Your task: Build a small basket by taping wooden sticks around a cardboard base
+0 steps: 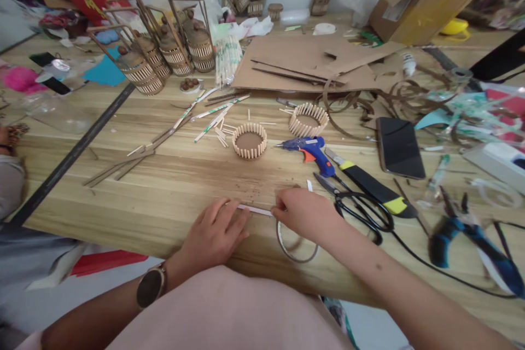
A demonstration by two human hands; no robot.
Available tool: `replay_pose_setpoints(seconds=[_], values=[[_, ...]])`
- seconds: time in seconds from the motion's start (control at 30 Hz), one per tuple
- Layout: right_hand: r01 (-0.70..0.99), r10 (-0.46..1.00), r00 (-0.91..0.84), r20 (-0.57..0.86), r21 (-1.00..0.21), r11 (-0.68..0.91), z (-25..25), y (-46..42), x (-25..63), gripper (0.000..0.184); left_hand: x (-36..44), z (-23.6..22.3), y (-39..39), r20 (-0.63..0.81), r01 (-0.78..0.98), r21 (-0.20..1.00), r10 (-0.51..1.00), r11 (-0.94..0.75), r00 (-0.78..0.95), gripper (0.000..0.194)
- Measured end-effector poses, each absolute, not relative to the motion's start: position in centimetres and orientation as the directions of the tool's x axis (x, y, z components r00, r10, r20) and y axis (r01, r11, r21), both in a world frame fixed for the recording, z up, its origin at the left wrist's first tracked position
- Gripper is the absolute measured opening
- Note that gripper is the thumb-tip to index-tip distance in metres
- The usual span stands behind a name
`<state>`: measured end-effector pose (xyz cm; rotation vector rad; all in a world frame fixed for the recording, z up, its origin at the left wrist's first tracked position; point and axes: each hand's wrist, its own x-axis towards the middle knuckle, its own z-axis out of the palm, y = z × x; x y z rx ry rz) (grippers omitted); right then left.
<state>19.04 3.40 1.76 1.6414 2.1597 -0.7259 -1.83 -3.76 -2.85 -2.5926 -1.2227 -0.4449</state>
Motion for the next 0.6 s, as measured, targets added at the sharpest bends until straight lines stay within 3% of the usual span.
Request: replay_pose_setpoints(seconds=[0.13, 0.23, 0.37, 0.47, 0.6], values=[[0.953, 0.797, -0.294, -0.528, -0.229, 0.199, 1.8, 3.4, 18.5, 0.020, -0.7, -3.6, -2.9, 0.276, 0.637, -0.006, 0.611, -0.770, 0.742, 0.031], [0.940, 0.793, -0.314, -0.522, -0.287, 0.184, 2.0, 3.5, 19.1, 0.027, -0.2, -4.2, -2.6, 0.201, 0.621, 0.039, 0.615, -0.783, 0.762, 0.029], [0.918, 0.777, -0.329, -0.537, -0.376, 0.128, 2.7, 3.6, 21.6, 0.036, -0.3, -4.7, -2.8, 0.213, 0.625, 0.062, 0.622, -0.778, 0.753, 0.030], [0.925, 0.784, -0.305, -0.540, -0.365, 0.109, 2.8, 3.4, 24.1, 0.037, -0.5, -5.0, -3.0, 0.257, 0.627, 0.050, 0.616, -0.778, 0.744, 0.031], [0.953, 0.849, -0.238, -0.472, -0.283, 0.110, 2.6, 2.0, 26.6, 0.025, -0.5, -5.3, -3.2, 0.281, 0.633, 0.032, 0.614, -0.774, 0.737, 0.031]])
